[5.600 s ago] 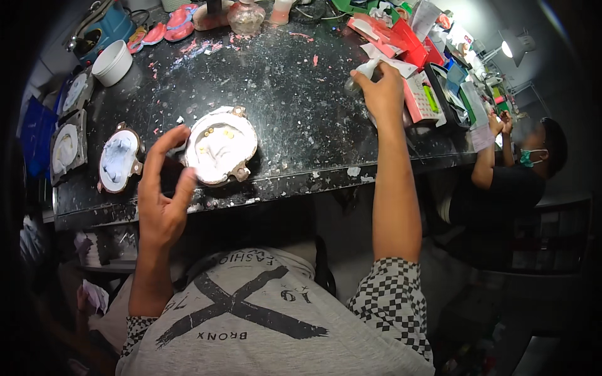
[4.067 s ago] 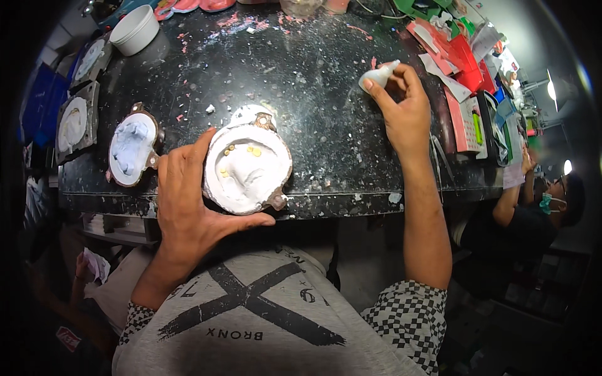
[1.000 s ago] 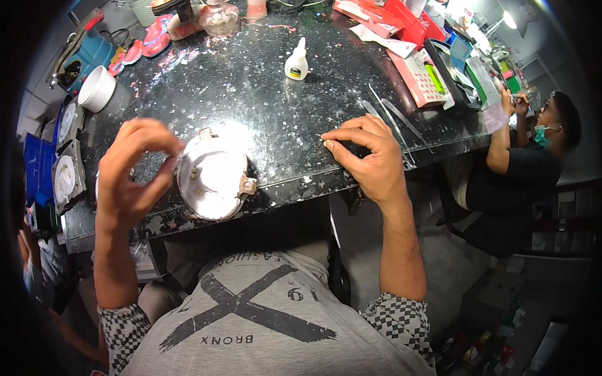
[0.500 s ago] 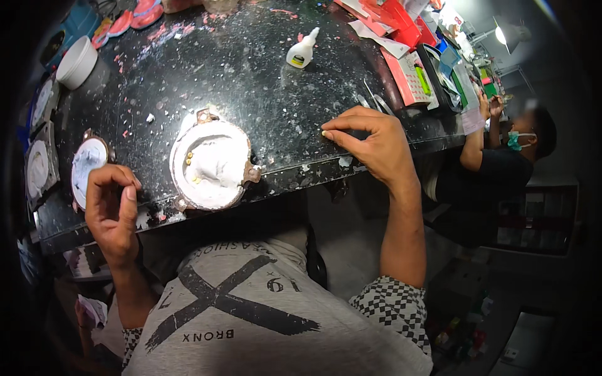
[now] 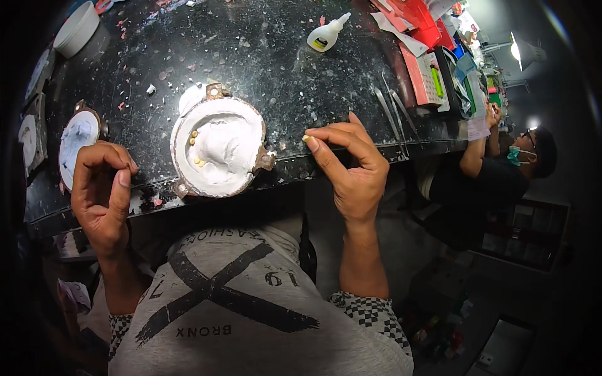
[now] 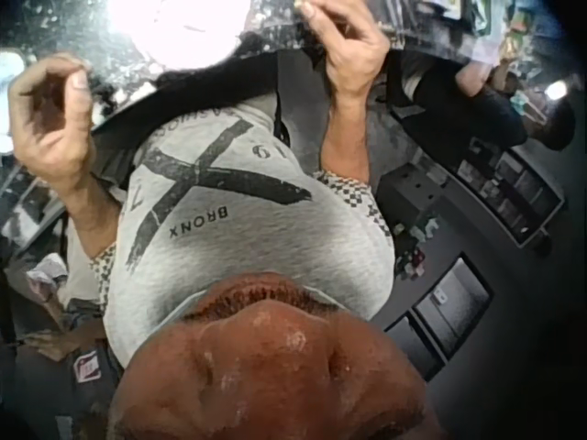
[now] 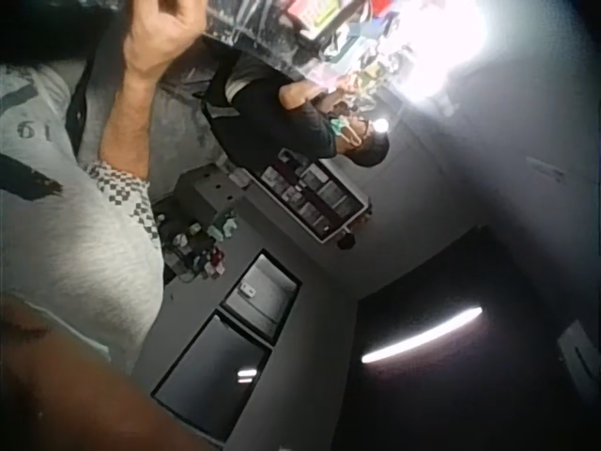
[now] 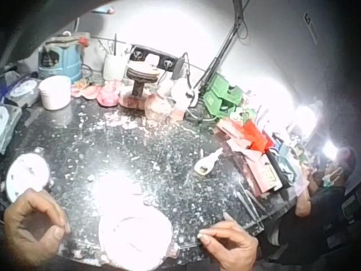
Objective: The person places small tooth-colored components into a plaster dental cast and uses a hand tool to position them precisely.
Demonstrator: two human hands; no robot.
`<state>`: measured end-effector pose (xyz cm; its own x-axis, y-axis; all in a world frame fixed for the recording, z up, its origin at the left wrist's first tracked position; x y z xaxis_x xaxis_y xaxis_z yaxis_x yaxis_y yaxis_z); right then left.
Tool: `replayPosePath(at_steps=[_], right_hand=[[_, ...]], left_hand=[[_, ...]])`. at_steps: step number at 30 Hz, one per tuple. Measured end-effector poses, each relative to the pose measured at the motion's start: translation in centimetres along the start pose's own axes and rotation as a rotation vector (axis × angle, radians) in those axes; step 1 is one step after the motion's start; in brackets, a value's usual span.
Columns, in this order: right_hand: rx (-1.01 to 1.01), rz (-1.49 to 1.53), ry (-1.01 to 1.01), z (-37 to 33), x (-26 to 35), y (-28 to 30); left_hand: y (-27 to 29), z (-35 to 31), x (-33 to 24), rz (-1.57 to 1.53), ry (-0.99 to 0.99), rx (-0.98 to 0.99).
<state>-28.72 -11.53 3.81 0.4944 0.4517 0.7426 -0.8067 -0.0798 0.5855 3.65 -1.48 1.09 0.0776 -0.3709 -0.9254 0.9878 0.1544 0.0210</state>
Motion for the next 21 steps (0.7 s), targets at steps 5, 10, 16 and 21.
replayPosePath(at_steps=[5,10,16,21], right_hand=[[-0.048,0.018,0.003,0.06,-0.18,-0.04],[-0.042,-0.077,-0.002,-0.12,-0.11,-0.21],[-0.013,-0.194,0.018,0.03,0.48,-0.87],[-0.008,-0.270,-0.050,-0.08,0.68,-0.89]], left_hand=[[0.19,0.01,-0.06,-0.001,-0.014,0.007],[0.35,-0.03,0.05,0.002,-0.018,0.018],[0.46,-0.02,0.02,-0.001,-0.013,0.034],[0.40,0.06,0.01,-0.006,-0.010,0.040]])
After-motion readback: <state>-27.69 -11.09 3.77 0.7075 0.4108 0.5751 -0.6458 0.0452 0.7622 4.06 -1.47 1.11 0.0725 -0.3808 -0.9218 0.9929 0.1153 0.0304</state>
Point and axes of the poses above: each hand's wrist, its own z-axis towards the middle knuckle, its own y-axis out of the back of the hand, x = y × z, the point moved 2 cm from there along z, towards the middle knuckle, and after that the axes turned 5 degrees about x, right-handed, at the moved point
